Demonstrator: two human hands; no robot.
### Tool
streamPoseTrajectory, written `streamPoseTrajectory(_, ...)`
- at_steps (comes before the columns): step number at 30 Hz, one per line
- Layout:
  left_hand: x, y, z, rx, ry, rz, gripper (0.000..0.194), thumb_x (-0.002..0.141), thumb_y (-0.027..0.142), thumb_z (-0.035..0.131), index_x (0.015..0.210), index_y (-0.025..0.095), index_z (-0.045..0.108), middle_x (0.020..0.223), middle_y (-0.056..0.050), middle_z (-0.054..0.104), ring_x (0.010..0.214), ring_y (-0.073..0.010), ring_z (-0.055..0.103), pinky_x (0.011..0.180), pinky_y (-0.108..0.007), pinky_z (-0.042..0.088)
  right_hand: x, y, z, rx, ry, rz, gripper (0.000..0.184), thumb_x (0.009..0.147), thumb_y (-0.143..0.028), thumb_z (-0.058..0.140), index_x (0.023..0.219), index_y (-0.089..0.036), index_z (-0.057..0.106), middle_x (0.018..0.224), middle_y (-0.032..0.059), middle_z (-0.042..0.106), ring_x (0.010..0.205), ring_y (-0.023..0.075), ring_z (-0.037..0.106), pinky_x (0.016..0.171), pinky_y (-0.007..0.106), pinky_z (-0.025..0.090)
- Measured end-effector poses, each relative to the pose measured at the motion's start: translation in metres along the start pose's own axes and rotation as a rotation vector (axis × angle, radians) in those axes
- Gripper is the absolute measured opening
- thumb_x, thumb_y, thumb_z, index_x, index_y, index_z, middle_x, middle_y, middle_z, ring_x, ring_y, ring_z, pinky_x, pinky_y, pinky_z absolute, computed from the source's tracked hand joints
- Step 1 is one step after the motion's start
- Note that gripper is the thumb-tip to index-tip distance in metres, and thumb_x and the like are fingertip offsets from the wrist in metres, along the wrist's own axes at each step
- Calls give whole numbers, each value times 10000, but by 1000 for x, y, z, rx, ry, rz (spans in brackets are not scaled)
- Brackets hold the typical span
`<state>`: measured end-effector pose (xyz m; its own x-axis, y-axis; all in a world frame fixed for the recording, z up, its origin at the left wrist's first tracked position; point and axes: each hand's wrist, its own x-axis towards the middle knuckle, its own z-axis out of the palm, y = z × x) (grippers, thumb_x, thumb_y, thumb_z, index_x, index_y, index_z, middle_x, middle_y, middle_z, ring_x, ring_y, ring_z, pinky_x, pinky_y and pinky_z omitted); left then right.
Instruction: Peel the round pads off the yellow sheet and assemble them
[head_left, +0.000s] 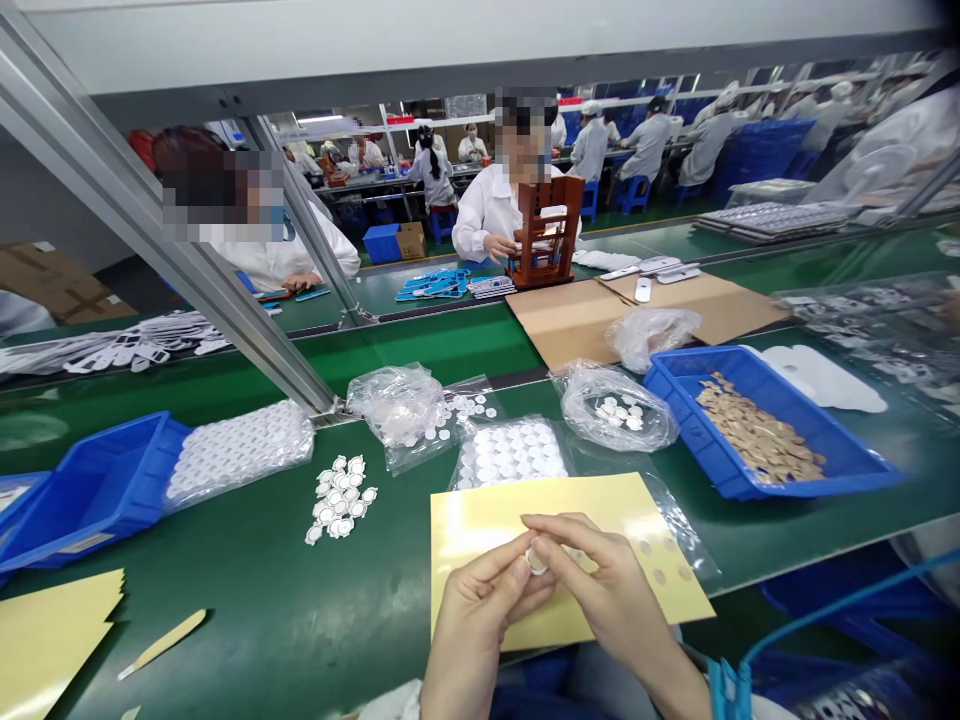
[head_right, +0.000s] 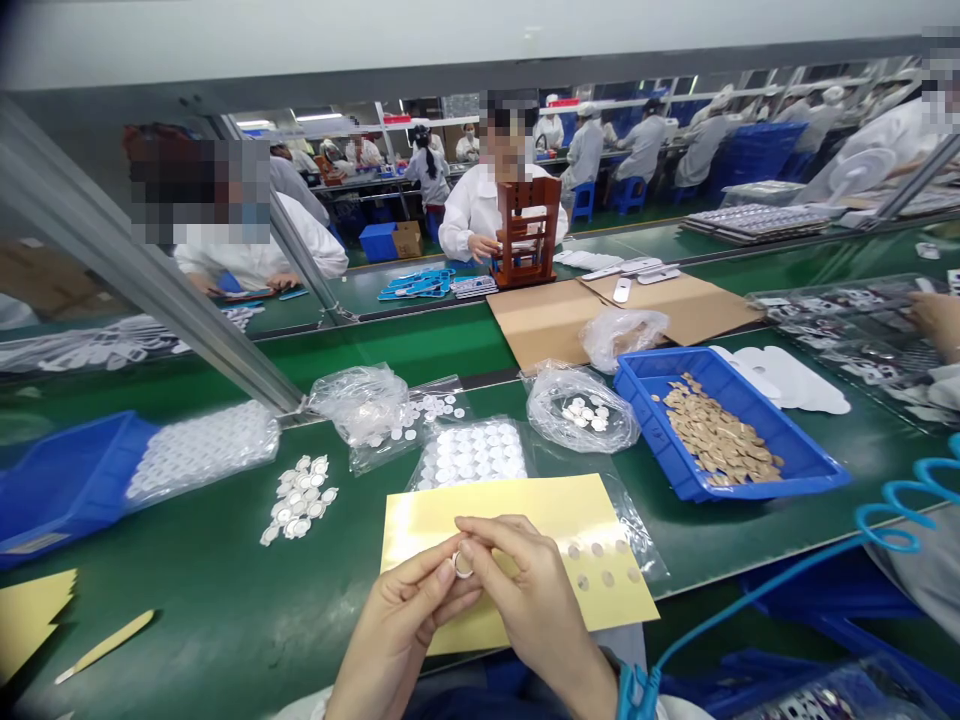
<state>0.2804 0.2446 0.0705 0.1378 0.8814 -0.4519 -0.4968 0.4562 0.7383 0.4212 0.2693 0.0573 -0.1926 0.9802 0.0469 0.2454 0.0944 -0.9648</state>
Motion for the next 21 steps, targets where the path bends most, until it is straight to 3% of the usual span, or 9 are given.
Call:
streamPoseTrajectory(5,-3,5,4,-59,-29,-40,282,680,253,761,947,164,745,839,-83,778,805,-212,718,801,-304,545,-2,-7,-1,-3,67,-103,224,897,-308,507,985,-231,698,923,60,688,909,199,626,795,308,513)
streamPoseTrajectory(11,-4,9,7,-178,-78,-70,230,659,196,777,887,180,748,826,-57,777,842,-180,711,770,-239,547,-5,-13,-4,91,-93,-76,229,895,-315,542,1109,-286,618,1055,17,648,1021,177,588,882,283,468)
streamPoseTrajectory(17,-5,6,6,-285,-119,-65,201,657,195,781,855,188,750,819,-47,778,805,-142,710,743,-197,541,-6,-19,1,184,-149,-92,224,914,-270,514,1123,-308,586,1102,-6,624,1051,150,587,903,250,466)
streamPoseTrajectory(21,-6,11,3,-272,-96,-36,258,662,204,778,917,200,743,844,-57,778,840,-161,709,764,-215,542,-9,-16,0,63,-41,-182,337,870,-215,586,1181,-324,518,1159,-3,585,1111,144,549,935,242,455)
